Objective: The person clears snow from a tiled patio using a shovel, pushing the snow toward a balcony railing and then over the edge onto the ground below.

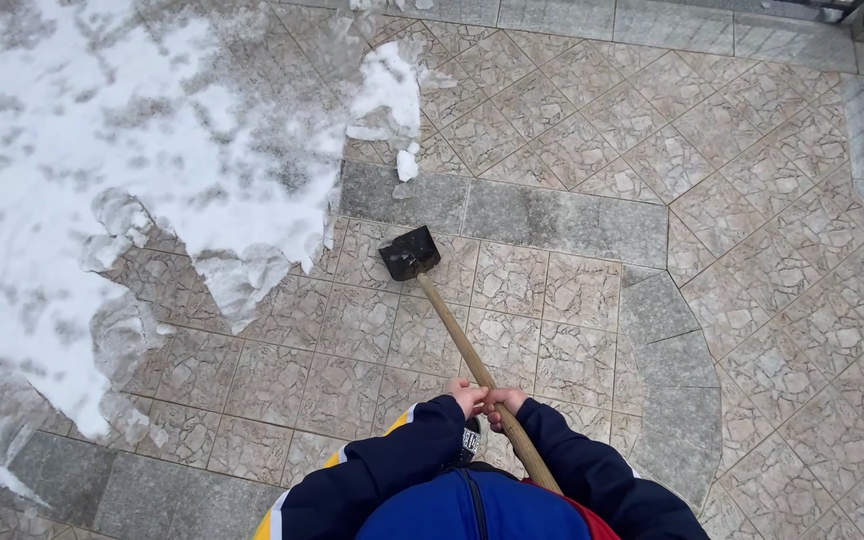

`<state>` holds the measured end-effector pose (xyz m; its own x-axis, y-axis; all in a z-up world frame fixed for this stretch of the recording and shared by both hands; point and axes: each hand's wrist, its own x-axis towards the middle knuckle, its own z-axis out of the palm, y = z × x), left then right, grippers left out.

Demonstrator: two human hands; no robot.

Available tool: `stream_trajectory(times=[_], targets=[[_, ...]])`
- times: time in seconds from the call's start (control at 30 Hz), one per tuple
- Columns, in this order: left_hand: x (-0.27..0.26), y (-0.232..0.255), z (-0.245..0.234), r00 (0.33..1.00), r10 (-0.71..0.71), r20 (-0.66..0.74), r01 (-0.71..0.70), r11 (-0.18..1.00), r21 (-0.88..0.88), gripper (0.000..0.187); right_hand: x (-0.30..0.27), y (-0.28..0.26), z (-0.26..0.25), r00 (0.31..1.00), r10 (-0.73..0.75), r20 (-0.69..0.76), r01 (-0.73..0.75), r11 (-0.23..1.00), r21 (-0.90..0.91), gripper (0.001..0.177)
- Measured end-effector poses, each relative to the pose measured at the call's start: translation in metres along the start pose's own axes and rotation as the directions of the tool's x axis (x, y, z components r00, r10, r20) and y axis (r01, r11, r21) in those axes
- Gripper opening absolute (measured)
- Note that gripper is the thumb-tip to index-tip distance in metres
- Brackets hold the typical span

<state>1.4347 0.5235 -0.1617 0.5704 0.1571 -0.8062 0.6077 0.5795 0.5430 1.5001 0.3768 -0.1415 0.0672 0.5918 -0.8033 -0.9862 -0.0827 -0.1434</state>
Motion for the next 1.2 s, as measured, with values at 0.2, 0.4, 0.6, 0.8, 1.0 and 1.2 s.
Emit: stream_trajectory(times=[0.2, 0.4, 0.6, 0.8, 1.0, 1.2], targets=[[0.05, 0.062, 0.001, 0.999, 0.026, 0.047, -0.026, 1.0, -0.006, 0.09, 0.026, -0.073, 0.021, 0.999, -0.031, 0.008, 0.03, 0.998, 0.061, 0.017], [0.109, 0.15, -0.005, 0.995, 0.059, 0.077, -0.064, 0.996, 0.066, 0.079, 0.068, -0.155, 0.058, 0.998, -0.068, 0.002, 0.067, 0.993, 0.098, 0.013], [0.17, 0.261, -0.02, 0.987, 0.029, 0.157, -0.055, 0.985, 0.165, 0.085, 0.128, -0.245, 0.102, 0.996, -0.091, 0.0, 0.09, 0.986, 0.139, 0.014], [0.223, 0.34, -0.027, 0.981, 0.011, 0.194, -0.066, 0.957, 0.282, 0.084, 0.163, -0.315, 0.143, 0.994, -0.104, -0.025, 0.106, 0.984, 0.144, 0.015], [0.27, 0.402, -0.007, 0.981, -0.002, 0.194, -0.052, 0.96, 0.276, 0.09, 0.196, -0.398, 0.16, 0.99, -0.12, -0.075, 0.129, 0.984, 0.123, 0.013], [0.337, 0.484, 0.028, 0.985, 0.046, 0.168, -0.091, 0.958, 0.273, 0.086, 0.233, -0.517, 0.159, 0.993, -0.08, -0.089, 0.088, 0.993, 0.08, 0.013]])
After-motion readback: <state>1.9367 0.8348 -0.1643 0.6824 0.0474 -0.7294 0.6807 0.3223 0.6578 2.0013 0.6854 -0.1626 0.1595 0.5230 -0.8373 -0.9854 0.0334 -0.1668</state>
